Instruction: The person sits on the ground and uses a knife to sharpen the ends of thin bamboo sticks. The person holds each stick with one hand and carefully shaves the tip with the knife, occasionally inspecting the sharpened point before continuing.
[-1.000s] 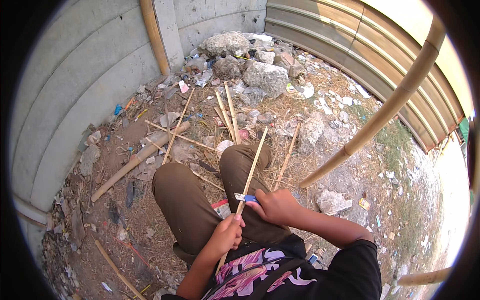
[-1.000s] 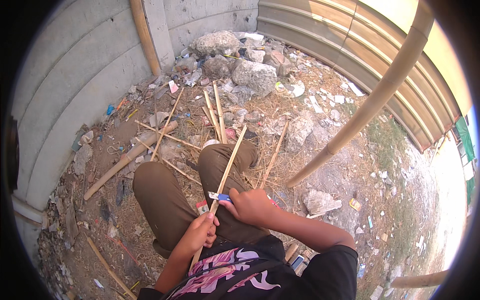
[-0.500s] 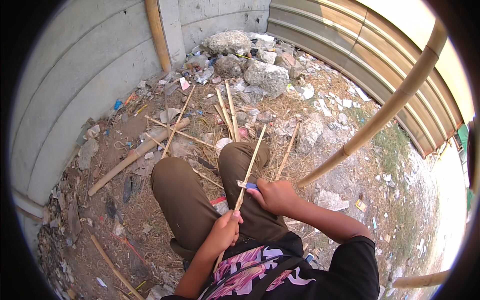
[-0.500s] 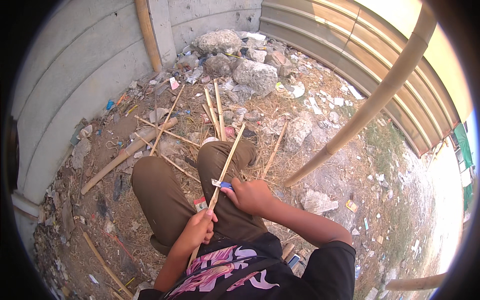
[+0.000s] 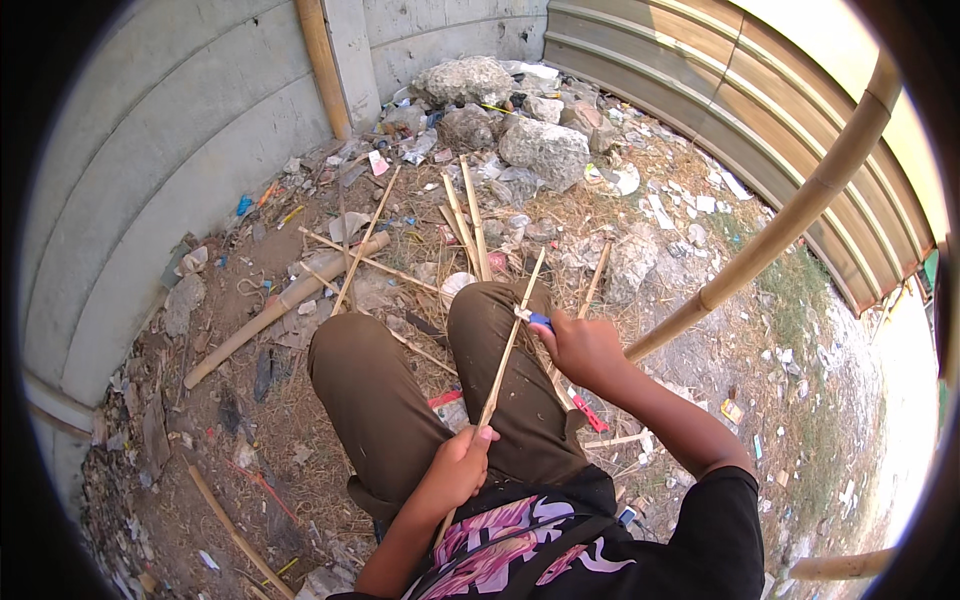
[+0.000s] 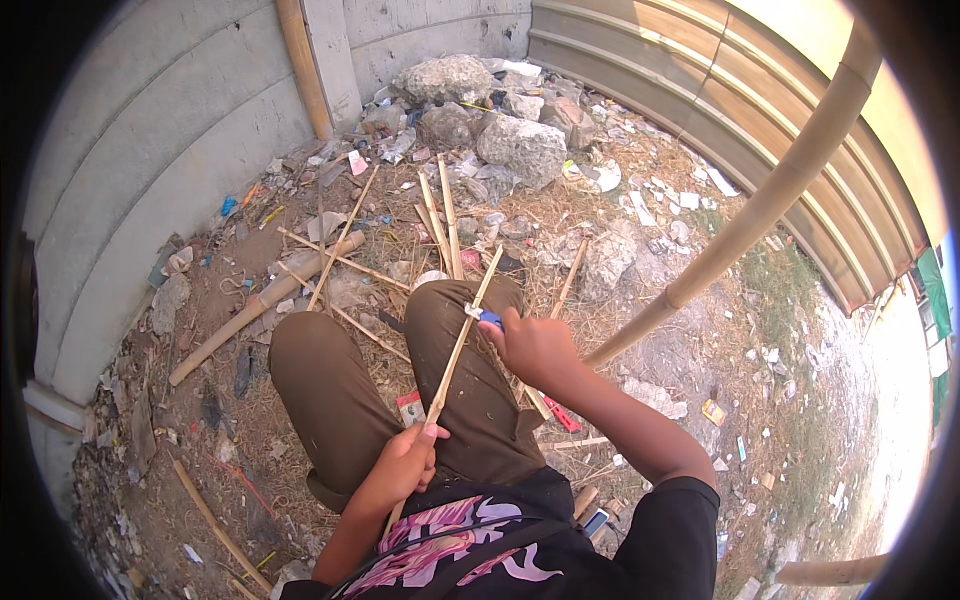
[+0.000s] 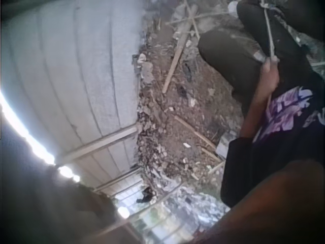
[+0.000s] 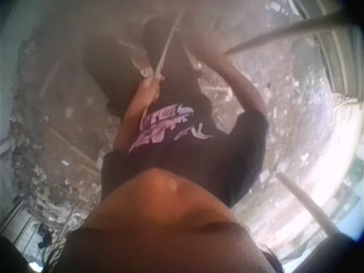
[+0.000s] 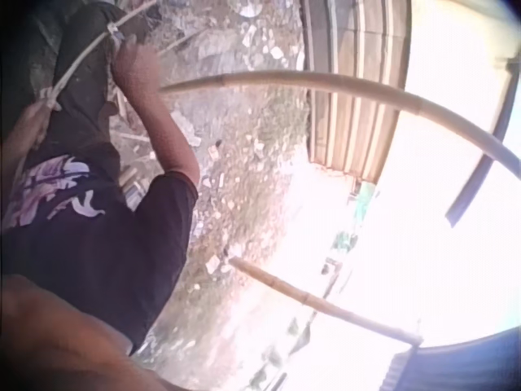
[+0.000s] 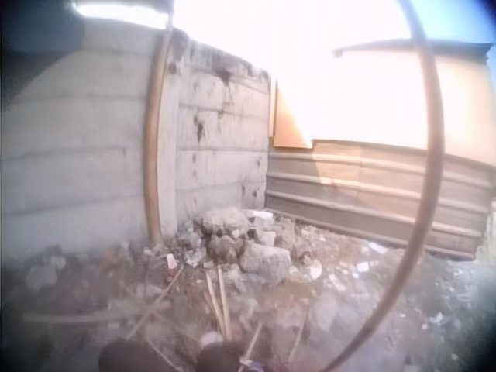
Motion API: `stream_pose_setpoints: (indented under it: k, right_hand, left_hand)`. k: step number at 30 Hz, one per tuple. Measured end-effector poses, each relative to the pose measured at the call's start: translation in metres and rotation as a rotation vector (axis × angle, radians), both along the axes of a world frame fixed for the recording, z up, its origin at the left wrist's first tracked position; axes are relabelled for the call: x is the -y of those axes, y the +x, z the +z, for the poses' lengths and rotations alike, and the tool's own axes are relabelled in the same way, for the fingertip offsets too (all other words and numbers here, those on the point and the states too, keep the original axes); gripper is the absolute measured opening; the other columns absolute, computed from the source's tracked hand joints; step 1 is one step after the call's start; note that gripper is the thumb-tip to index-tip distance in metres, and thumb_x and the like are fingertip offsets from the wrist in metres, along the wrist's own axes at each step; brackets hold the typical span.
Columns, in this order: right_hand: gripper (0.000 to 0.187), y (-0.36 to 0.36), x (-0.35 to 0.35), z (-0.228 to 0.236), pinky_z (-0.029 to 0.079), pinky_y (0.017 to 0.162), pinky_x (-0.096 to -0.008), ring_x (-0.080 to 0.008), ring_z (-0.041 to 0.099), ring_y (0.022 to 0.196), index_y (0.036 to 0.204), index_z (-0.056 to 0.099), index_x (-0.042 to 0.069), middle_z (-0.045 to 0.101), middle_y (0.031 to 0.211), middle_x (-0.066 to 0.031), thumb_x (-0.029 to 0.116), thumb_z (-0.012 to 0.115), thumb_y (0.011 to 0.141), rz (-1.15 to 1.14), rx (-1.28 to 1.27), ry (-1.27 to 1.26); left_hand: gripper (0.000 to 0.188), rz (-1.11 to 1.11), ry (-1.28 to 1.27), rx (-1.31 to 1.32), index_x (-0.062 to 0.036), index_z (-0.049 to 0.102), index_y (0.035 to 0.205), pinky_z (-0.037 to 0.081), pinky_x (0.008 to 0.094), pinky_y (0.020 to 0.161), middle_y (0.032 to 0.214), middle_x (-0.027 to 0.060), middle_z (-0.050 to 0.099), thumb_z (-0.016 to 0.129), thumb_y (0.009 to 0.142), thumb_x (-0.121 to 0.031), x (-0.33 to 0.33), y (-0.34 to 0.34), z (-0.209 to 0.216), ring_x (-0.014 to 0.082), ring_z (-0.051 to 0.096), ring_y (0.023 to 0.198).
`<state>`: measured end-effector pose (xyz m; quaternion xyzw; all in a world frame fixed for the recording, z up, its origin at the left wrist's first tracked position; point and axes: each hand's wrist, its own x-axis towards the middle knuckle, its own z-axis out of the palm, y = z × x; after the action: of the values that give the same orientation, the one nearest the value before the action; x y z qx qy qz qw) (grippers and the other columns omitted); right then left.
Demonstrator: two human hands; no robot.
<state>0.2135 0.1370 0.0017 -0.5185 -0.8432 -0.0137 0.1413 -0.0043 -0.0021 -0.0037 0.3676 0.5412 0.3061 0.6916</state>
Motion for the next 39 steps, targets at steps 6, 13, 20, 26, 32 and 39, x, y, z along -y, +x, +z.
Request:
stream_pose_setpoints:
  k: [6,13,20,26,32,39]
  right_hand:
    - [0.053,-0.010,0.004,0.001,0.048,0.042,-0.0454,-0.0354,0.062,0.045,0.078,0.056,0.006,0.056,0.049,-0.0149,0.053,0.049,0.100,0.047,0.004,-0.113]
    - [0.048,-0.014,0.030,-0.004,0.047,0.042,-0.0452,-0.0347,0.061,0.044,0.084,0.056,0.006,0.058,0.051,-0.0143,0.051,0.048,0.100,0.210,-0.027,-0.209]
    - [0.053,0.030,-0.051,-0.014,0.051,0.051,-0.0490,-0.0387,0.066,0.056,0.086,0.061,0.004,0.064,0.060,-0.0173,0.050,0.040,0.103,-0.192,0.046,-0.201]
    - [0.052,0.020,-0.030,0.003,0.050,0.054,-0.0508,-0.0393,0.065,0.058,0.089,0.060,0.005,0.064,0.061,-0.0170,0.050,0.040,0.103,-0.170,-0.060,-0.260]
    - [0.049,-0.009,0.031,0.019,0.048,0.049,-0.0491,-0.0383,0.063,0.052,0.085,0.058,0.007,0.061,0.057,-0.0161,0.051,0.044,0.101,0.187,-0.061,-0.325]
    - [0.047,-0.010,0.027,0.000,0.047,0.044,-0.0477,-0.0367,0.061,0.046,0.084,0.057,0.008,0.058,0.052,-0.0140,0.051,0.047,0.100,0.187,-0.056,-0.237]
  left_hand:
    - [0.041,0.006,-0.070,0.036,-0.0007,0.052,0.109,0.027,0.0255,0.043,0.063,-0.0034,0.036,0.040,0.108,-0.040,0.000,-0.003,-0.002,0.0056,0.031,0.046]
    - [0.043,0.012,-0.136,0.067,-0.0012,0.051,0.100,0.026,0.0251,0.042,0.059,-0.0039,0.034,0.040,0.108,-0.042,-0.003,-0.006,-0.002,0.0055,0.030,0.044]
    - [0.042,-0.032,-0.048,0.032,-0.0019,0.049,0.096,0.023,0.0245,0.041,0.059,-0.0046,0.033,0.039,0.108,-0.041,-0.003,-0.003,-0.001,0.0047,0.028,0.044]
    - [0.049,-0.005,-0.193,0.265,0.0018,0.053,0.099,0.030,0.0236,0.042,0.060,-0.0033,0.038,0.038,0.108,-0.045,-0.010,-0.013,-0.003,0.0052,0.033,0.047]
    - [0.060,-0.052,-0.170,0.275,0.0065,0.055,0.108,0.029,0.0228,0.042,0.060,-0.0046,0.035,0.030,0.109,-0.048,-0.011,-0.011,0.008,0.0048,0.031,0.046]
    - [0.060,-0.052,-0.207,0.179,0.0062,0.056,0.108,0.029,0.0229,0.042,0.060,-0.0048,0.033,0.030,0.109,-0.047,-0.011,-0.008,0.004,0.0049,0.031,0.045]
